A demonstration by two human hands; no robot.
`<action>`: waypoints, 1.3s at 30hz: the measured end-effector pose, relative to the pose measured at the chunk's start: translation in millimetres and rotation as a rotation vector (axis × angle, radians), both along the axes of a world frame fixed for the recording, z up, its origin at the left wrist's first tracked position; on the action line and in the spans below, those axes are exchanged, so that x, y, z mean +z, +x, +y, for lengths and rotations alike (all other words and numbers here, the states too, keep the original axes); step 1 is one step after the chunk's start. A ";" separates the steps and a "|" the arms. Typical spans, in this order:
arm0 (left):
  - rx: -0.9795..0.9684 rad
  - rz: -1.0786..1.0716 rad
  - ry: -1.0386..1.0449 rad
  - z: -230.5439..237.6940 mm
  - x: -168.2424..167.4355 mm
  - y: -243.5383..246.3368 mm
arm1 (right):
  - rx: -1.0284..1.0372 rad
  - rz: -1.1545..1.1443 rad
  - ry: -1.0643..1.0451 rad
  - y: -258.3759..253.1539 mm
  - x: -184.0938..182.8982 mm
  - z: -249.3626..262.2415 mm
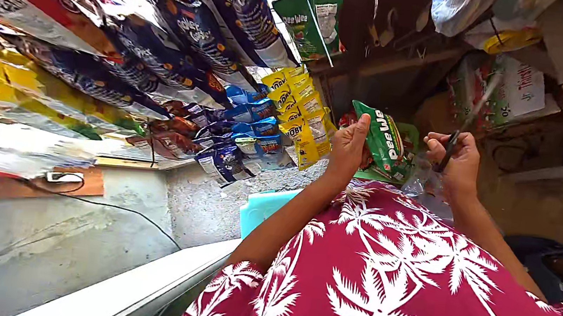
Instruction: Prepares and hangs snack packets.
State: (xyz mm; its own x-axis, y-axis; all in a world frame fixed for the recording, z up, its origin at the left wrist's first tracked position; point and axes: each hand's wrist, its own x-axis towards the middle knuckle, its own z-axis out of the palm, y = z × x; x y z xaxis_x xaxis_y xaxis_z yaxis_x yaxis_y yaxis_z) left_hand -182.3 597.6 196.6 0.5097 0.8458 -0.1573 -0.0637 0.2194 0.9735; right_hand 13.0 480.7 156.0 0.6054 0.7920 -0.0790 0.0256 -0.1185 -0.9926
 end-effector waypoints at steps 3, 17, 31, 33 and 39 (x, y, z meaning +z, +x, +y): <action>-0.025 0.086 -0.084 0.4 -2.9 1.4 | 0.183 -0.133 0.207 -22.0 13.8 -8.1; -0.086 0.348 0.734 9.9 -3.4 -27.0 | 0.230 -0.089 0.269 -33.5 26.2 14.1; -0.221 0.235 0.371 12.6 -17.3 -22.7 | -0.115 -0.482 -0.088 -40.8 43.7 30.5; -0.195 0.251 0.317 11.1 -18.7 -21.2 | -0.061 -0.481 -0.076 -53.6 47.3 26.9; -0.152 0.205 0.268 6.9 -16.7 -14.8 | -0.012 -0.387 -0.013 -79.6 26.4 29.5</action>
State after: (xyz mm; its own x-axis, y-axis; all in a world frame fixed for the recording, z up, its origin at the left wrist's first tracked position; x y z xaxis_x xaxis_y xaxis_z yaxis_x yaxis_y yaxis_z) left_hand -197.1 604.5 179.9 0.6140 0.7876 -0.0524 0.1523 -0.0531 0.9869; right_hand -66.6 510.2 182.3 0.6018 0.7850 0.1470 0.3961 -0.1336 -0.9084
